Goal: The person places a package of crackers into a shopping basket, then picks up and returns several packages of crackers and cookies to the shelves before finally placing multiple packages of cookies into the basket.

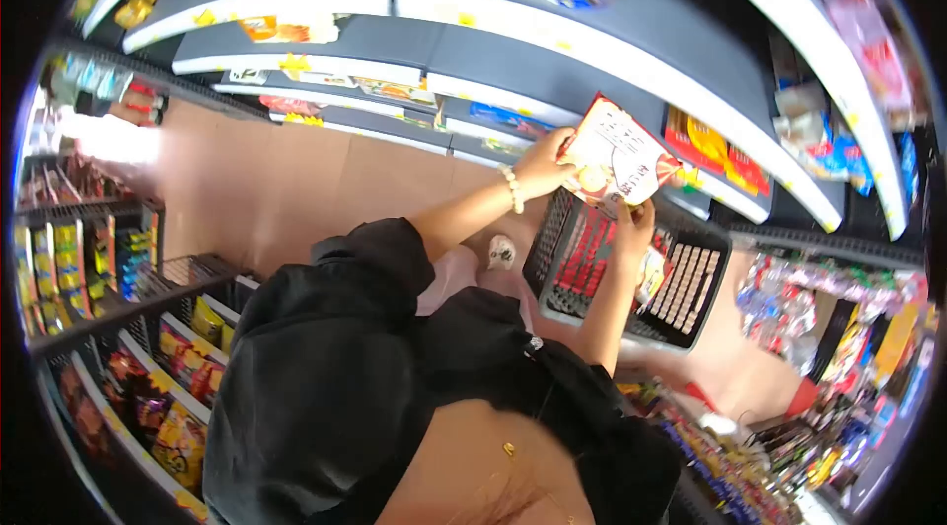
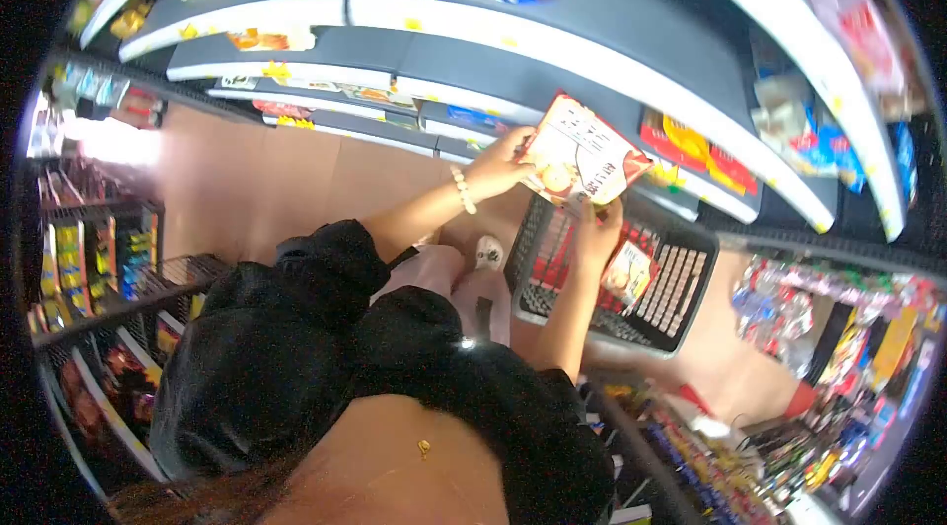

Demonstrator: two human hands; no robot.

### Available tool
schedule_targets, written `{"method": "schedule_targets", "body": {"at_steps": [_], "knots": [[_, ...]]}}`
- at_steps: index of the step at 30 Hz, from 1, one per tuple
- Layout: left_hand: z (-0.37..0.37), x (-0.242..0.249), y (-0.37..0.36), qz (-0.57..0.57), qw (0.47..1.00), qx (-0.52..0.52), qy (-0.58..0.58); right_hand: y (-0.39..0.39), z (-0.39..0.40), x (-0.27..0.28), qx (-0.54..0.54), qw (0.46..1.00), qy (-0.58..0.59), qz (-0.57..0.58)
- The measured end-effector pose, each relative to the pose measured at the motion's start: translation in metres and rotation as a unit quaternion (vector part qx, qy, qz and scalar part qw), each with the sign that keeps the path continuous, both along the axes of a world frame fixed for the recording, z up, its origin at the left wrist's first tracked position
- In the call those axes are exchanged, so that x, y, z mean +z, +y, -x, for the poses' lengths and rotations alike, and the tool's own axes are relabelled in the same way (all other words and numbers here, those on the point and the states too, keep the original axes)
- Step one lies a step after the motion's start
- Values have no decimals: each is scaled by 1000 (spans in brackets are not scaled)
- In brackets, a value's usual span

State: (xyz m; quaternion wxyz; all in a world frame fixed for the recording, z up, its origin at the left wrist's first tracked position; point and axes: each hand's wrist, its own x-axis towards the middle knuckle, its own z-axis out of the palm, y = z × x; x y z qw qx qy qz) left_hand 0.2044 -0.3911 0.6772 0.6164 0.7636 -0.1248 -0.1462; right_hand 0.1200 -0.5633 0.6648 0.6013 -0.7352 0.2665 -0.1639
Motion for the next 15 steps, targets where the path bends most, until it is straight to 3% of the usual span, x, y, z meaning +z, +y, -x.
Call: {"method": "schedule_targets", "body": {"at_steps": [5,7,9,10,13,14,15], "knots": [[-74,-32,82,80,988,126,-44,76,-99,13,106,993,-51,4],[-84,29,124,127,987,99,-16,97,-140,17,174,983,-56,24],[-101,57,151,147,985,89,-11,99,-191,-15,189,973,6,131],[-142,2,152,156,986,39,-42,120,-200,7,205,976,4,73],[-166,-3,168,32,979,201,-26,139,-249,-15,186,974,-62,113],[-168,2,173,-19,975,220,19,141,-258,-25,179,971,-67,144],[-176,-9,174,-65,972,224,-32,145,-266,-30,172,968,-65,168]]}}
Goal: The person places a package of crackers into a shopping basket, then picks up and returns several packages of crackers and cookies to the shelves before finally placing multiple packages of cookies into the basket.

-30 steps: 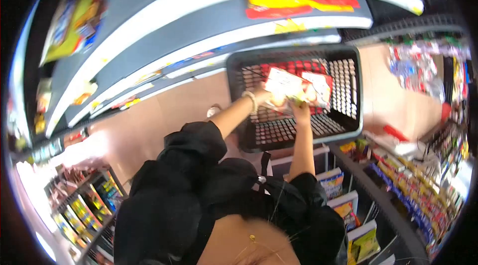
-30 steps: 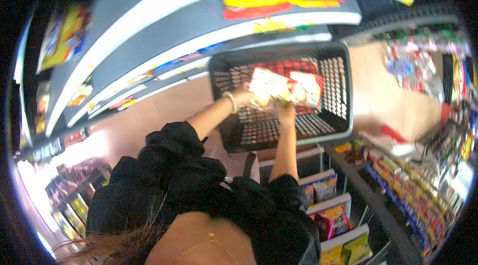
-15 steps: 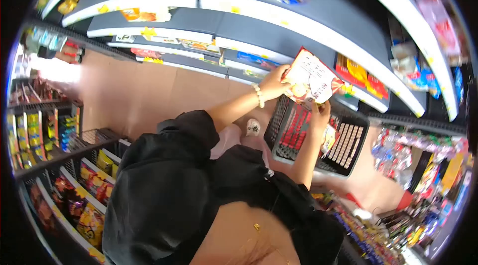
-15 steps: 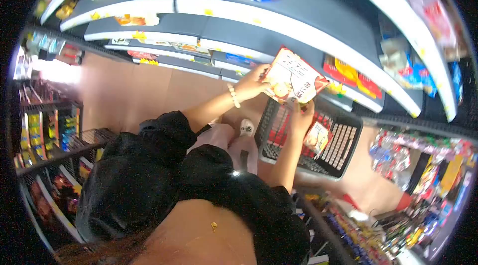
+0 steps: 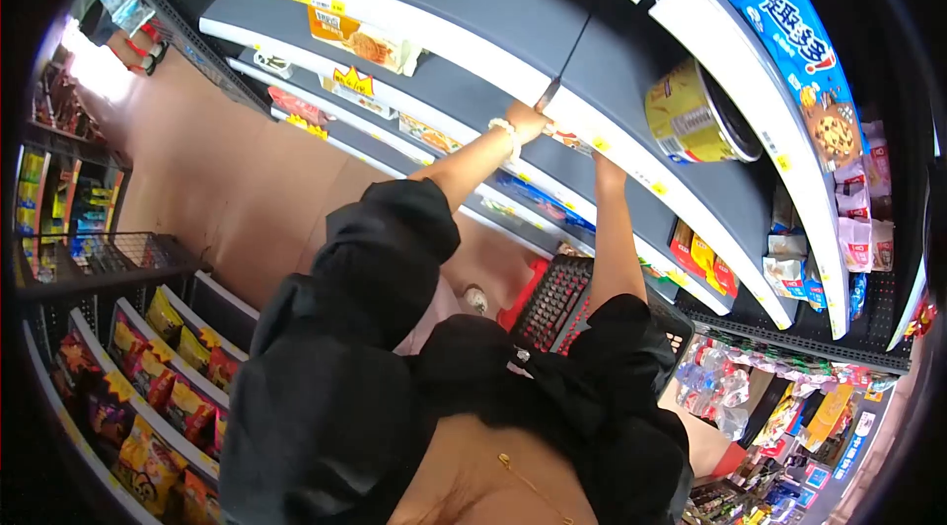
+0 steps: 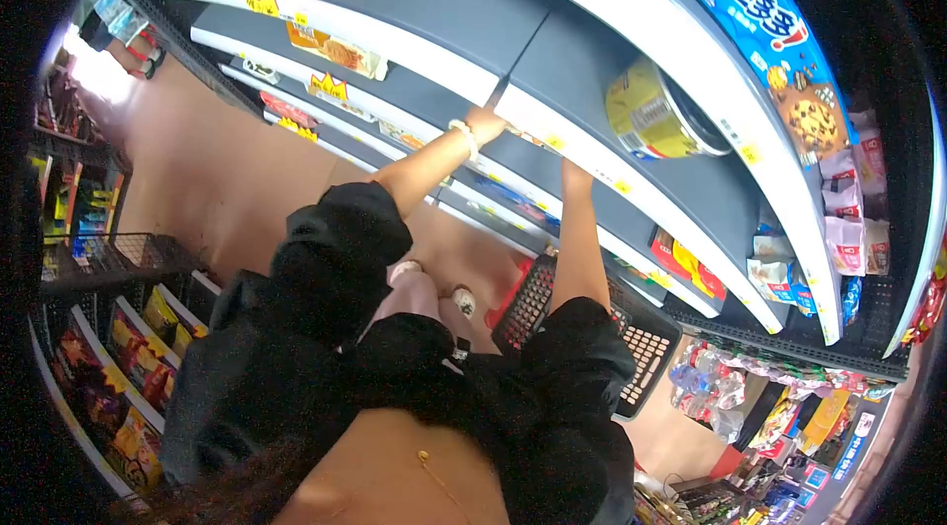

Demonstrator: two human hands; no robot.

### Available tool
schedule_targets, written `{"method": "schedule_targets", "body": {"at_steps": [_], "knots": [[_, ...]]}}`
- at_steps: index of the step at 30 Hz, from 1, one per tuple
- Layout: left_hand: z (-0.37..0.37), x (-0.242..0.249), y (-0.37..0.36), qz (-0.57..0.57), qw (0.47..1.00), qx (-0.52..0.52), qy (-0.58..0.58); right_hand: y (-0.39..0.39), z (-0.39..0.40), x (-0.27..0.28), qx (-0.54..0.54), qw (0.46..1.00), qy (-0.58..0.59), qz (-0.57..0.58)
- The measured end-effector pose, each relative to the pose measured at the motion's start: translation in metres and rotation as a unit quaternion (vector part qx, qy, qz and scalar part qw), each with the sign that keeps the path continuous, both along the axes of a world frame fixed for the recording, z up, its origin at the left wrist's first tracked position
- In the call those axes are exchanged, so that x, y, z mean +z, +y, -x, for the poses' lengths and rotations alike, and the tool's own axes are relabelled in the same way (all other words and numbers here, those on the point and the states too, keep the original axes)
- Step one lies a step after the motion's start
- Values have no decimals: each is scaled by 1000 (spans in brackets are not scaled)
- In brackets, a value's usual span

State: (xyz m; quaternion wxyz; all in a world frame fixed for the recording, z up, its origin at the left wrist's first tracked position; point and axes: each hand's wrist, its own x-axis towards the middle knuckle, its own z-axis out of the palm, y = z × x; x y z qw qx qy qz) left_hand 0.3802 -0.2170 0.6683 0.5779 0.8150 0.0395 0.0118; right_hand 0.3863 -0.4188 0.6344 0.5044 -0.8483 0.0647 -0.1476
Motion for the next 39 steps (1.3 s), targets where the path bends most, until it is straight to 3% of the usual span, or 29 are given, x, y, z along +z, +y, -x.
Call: {"method": "schedule_targets", "body": {"at_steps": [8,10,11,15,16,17,18,19,20,22,24,26,27,28,29,30,31,32,34,37,39], "knots": [[-18,-39,1,-18,995,-9,-98,3,-13,-13,34,949,58,309],[-19,-45,-1,-42,994,-14,-99,8,-4,-3,49,938,58,338],[-20,-48,-2,-54,993,-21,-102,10,1,9,66,946,113,296],[-23,-76,-2,-146,981,-72,-104,1,12,-1,37,970,102,217],[-7,-47,6,-52,993,-95,39,-10,16,-18,43,965,18,258],[-3,-77,5,-122,991,-45,-40,-11,29,-13,18,990,64,124],[11,-80,4,-28,995,-2,-92,-15,46,-3,-17,997,73,20],[34,-58,-2,1,995,18,-101,-26,62,-11,-30,996,13,-79],[62,-31,-10,30,993,40,-106,-30,86,4,-95,982,78,-145],[103,-21,-34,89,985,0,-147,-65,127,-12,-117,988,-12,-100],[141,-28,-64,106,987,-77,-92,-98,179,-14,-190,980,31,-53],[178,-44,-99,124,979,-161,-21,-150,230,-68,-251,965,8,-72],[196,-49,-118,142,970,-197,22,-179,260,-95,-295,952,62,-47],[211,-53,-136,157,959,-229,63,-189,278,-81,-333,936,114,-24],[226,-57,-153,161,949,-253,95,-199,302,-63,-375,900,182,-127],[240,-61,-170,163,939,-275,127,-249,334,-156,-387,894,226,13],[251,-66,-184,164,928,-294,160,-263,352,-147,-404,851,305,-141],[260,-66,-196,159,917,-319,179,-277,371,-184,-477,816,255,-204],[274,-67,-222,148,893,-364,218,-308,392,-199,-444,737,348,-372],[290,-88,-255,143,885,-375,237,-334,404,-255,-516,645,371,-425],[302,-100,-267,148,884,-363,254,-340,408,-273,-528,607,300,-513]]}}
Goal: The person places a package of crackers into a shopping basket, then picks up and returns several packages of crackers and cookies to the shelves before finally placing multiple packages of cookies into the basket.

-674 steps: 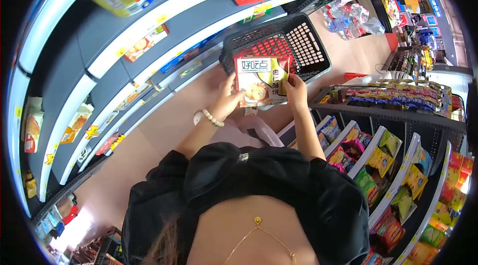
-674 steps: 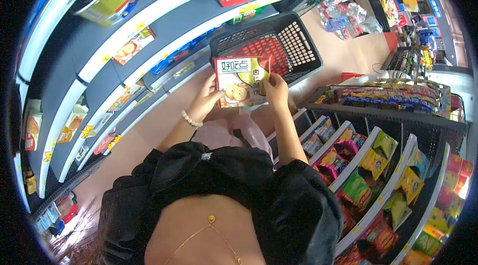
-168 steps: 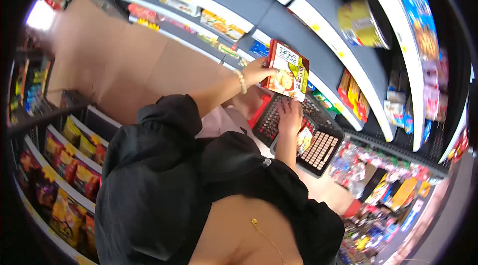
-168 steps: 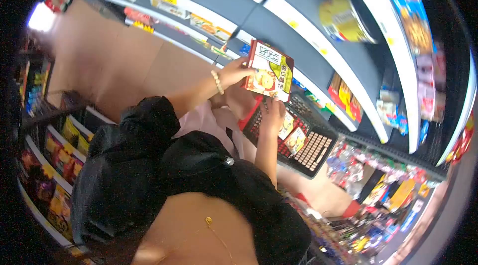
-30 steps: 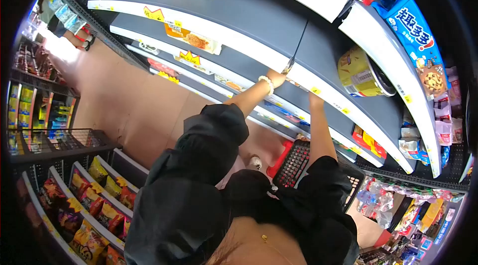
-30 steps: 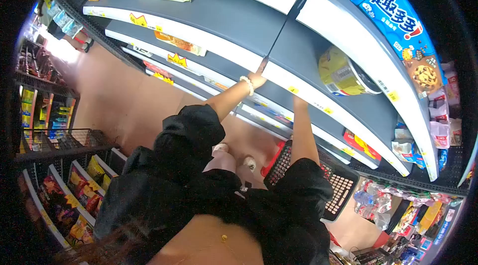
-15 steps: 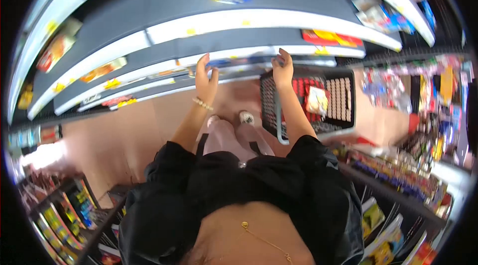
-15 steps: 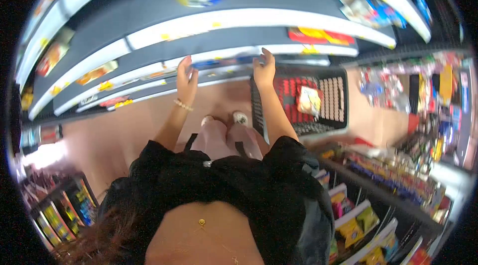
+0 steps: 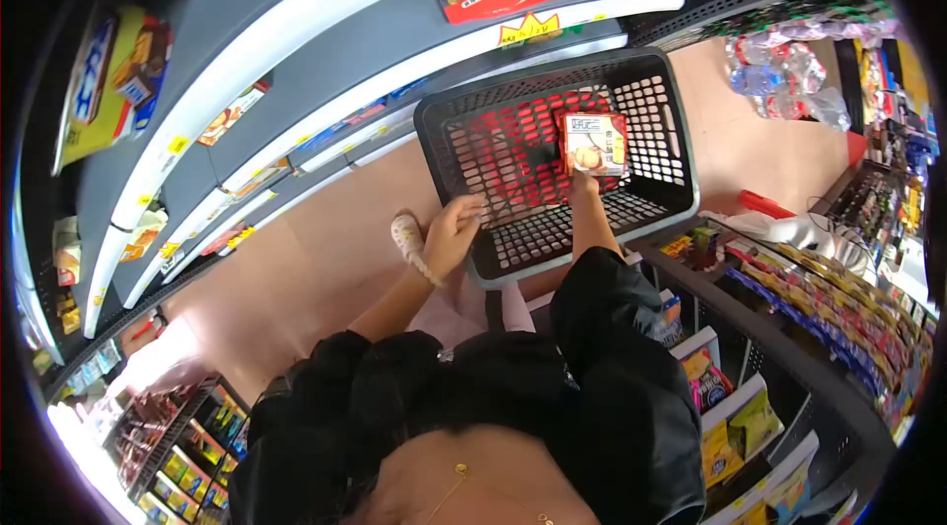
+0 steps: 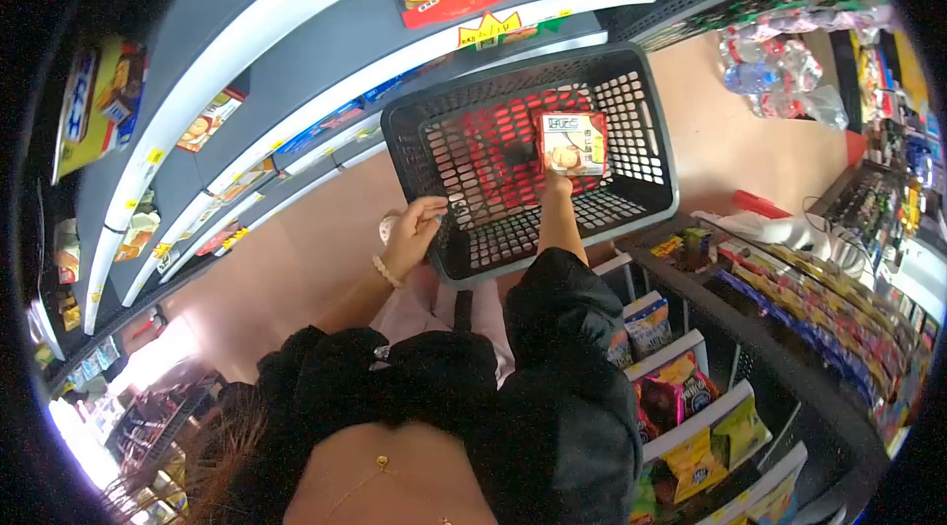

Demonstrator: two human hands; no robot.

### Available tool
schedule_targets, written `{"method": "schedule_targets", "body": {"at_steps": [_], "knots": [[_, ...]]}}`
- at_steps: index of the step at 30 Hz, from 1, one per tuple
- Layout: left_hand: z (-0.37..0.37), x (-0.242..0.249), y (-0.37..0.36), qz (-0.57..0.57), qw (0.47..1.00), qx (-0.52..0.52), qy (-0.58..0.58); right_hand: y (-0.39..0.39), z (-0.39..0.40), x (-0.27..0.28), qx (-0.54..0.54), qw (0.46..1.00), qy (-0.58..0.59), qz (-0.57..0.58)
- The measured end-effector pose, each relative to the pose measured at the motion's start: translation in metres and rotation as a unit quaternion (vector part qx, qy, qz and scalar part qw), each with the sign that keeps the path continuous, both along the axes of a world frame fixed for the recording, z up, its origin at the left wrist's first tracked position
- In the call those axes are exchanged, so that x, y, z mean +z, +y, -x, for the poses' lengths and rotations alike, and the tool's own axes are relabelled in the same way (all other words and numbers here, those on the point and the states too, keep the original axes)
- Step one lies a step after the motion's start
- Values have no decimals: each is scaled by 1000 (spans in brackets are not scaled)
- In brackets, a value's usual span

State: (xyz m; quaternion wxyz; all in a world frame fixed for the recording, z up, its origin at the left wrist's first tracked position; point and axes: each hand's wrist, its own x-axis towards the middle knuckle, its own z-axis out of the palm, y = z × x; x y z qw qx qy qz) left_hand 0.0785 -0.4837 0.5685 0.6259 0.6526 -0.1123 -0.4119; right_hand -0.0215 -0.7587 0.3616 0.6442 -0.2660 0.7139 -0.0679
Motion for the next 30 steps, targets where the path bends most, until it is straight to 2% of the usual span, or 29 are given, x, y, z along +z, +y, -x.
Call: {"method": "schedule_targets", "body": {"at_steps": [2,3,5,8,11,12,15,18,20,22,25,26,27,28,30], "knots": [[5,7,-5,-33,999,-14,-6,-2,-13,5,-60,997,-39,-42],[8,10,-5,-48,999,-20,-9,-3,-9,-23,-94,989,-115,-20],[16,9,-2,-91,996,-5,10,-11,-10,-55,-139,986,-61,-64],[18,11,3,-127,991,14,30,-9,-3,-65,-183,975,-115,-56],[14,10,7,-132,990,34,21,-13,-1,-67,-156,981,-48,-105],[12,8,8,-127,991,36,15,-11,-6,-46,-160,979,-54,-115],[12,4,6,-96,993,51,41,-9,-6,-29,-135,988,-68,-2],[10,3,2,-54,996,53,47,-14,-10,-16,-160,972,-159,60],[12,4,0,-20,997,55,45,-18,-10,-6,-147,977,-151,44],[14,3,-3,24,997,58,44,-15,-12,28,-149,975,-162,27],[8,14,-9,-9,993,36,110,14,-16,98,-109,973,-204,25],[4,21,-10,-34,996,20,81,19,-9,92,-99,967,-234,0],[2,29,-11,-60,997,6,54,27,3,89,38,957,-281,68],[3,33,-12,-43,996,35,63,46,-9,139,-54,960,-275,19],[1,38,-8,-28,996,65,55,77,-12,182,-18,954,-296,48]]}}
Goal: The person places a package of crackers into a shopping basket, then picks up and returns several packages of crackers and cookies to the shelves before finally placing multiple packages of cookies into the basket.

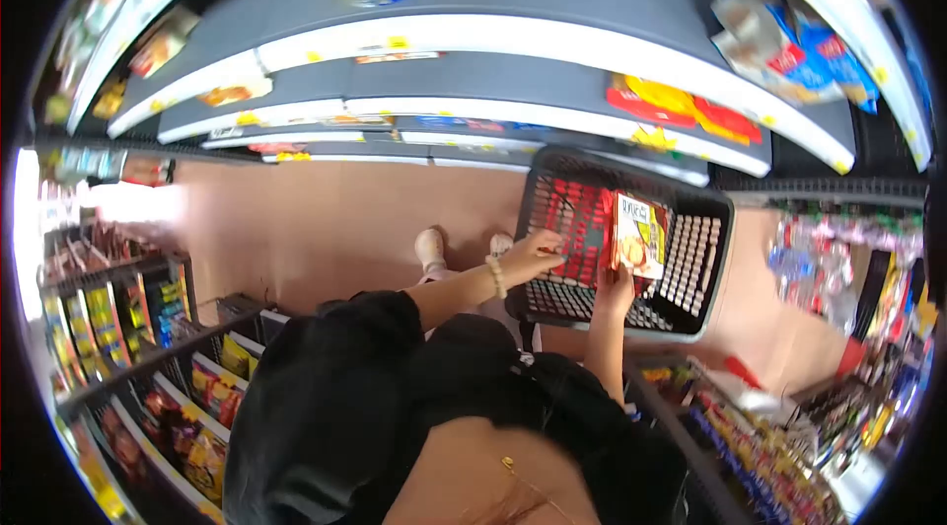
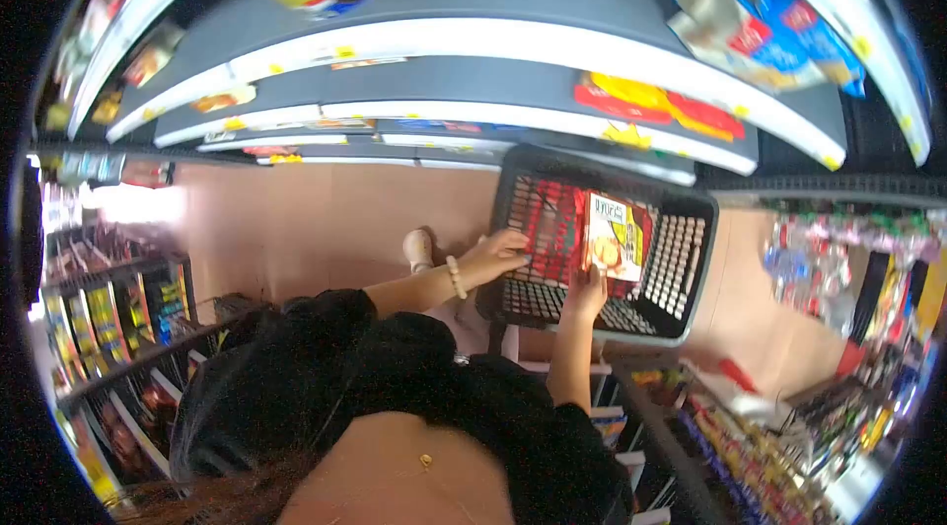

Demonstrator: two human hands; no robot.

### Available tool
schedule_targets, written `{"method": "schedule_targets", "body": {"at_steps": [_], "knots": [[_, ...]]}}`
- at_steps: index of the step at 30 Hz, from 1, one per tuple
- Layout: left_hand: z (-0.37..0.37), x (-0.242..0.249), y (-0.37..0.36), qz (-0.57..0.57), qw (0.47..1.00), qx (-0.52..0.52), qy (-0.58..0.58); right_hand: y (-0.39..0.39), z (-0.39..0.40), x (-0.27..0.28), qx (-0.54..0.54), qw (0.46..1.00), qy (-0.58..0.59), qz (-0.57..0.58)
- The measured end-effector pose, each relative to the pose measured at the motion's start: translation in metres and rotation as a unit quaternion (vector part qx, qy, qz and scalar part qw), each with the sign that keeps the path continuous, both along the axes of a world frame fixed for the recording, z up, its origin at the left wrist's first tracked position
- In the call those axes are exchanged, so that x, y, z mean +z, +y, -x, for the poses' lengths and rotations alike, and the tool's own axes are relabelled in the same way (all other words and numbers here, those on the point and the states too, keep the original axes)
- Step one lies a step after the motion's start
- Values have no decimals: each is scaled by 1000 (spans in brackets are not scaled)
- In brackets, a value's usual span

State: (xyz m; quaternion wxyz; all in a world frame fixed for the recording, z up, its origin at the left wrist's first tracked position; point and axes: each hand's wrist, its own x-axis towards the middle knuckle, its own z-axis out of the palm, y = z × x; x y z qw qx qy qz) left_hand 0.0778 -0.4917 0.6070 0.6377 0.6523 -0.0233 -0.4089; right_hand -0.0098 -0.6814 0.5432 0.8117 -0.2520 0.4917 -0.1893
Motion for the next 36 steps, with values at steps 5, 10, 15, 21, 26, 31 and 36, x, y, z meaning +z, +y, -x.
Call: {"method": "schedule_targets", "body": {"at_steps": [5,10,15,21,26,31,36], "knots": [[-14,12,24,45,998,27,36,83,-15,86,105,987,-94,80],[-42,54,94,237,966,96,34,176,-43,124,185,968,-110,127],[-60,49,177,157,959,236,-31,271,-75,123,232,957,-135,111],[-109,58,268,183,950,242,-77,306,-120,100,303,939,-153,58],[-164,74,309,197,959,149,-139,284,-173,139,310,924,-58,214],[-220,67,315,216,960,127,-123,262,-238,135,439,841,-32,314],[-273,52,311,-11,968,153,-199,263,-310,100,380,818,-61,427]]}}
